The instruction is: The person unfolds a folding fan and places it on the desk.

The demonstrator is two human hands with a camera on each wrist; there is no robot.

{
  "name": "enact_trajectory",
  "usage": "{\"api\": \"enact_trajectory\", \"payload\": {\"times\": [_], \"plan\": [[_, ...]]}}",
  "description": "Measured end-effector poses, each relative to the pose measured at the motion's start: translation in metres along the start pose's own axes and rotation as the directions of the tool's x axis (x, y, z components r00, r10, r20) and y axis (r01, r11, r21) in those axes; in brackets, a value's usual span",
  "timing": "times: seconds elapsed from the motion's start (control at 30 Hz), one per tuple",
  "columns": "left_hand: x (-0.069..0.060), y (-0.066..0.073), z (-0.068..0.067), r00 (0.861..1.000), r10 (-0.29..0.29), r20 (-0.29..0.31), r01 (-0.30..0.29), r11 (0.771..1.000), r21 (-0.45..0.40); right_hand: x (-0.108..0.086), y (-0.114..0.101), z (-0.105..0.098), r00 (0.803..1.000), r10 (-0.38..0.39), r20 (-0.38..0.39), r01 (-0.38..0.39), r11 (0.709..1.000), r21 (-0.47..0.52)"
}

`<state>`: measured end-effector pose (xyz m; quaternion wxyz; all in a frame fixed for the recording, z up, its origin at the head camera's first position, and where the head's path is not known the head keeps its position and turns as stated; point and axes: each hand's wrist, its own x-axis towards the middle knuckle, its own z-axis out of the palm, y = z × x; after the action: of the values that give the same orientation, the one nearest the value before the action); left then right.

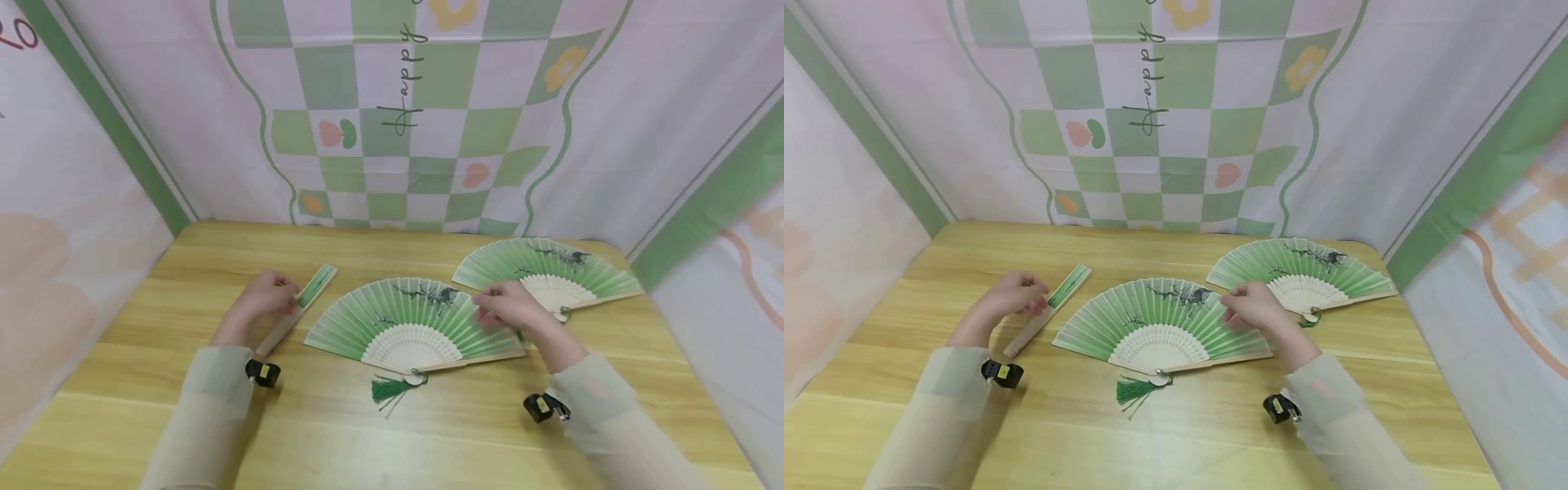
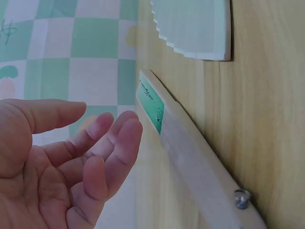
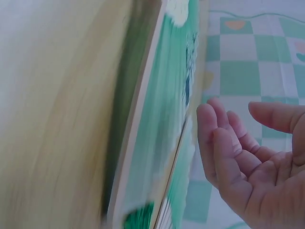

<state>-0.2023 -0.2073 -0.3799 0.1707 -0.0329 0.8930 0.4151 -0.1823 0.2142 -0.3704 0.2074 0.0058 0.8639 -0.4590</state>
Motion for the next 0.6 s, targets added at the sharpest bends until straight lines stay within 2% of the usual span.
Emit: {"api": "enact_trajectory", "payload": {"times": [0.2, 0.37, 0.6], "plan": [[0.009, -0.001, -0.003, 1.000, 0.004, -0.018, -0.005, 0.999, -0.039, 0.018, -0.019, 0.024, 0.999, -0.026, 0.030, 0.021, 0.987, 0.161], [0.019, -0.002, -0.003, 0.999, 0.009, -0.034, -0.011, 0.999, -0.044, 0.031, -0.037, 0.046, 0.996, -0.043, 0.074, 0.020, 0.956, 0.291], [0.030, 0.003, -0.001, 0.999, -0.035, 0.023, 0.037, 0.996, -0.085, 0.047, -0.058, 0.080, 0.988, -0.074, 0.135, 0.007, 0.897, 0.442]]}}
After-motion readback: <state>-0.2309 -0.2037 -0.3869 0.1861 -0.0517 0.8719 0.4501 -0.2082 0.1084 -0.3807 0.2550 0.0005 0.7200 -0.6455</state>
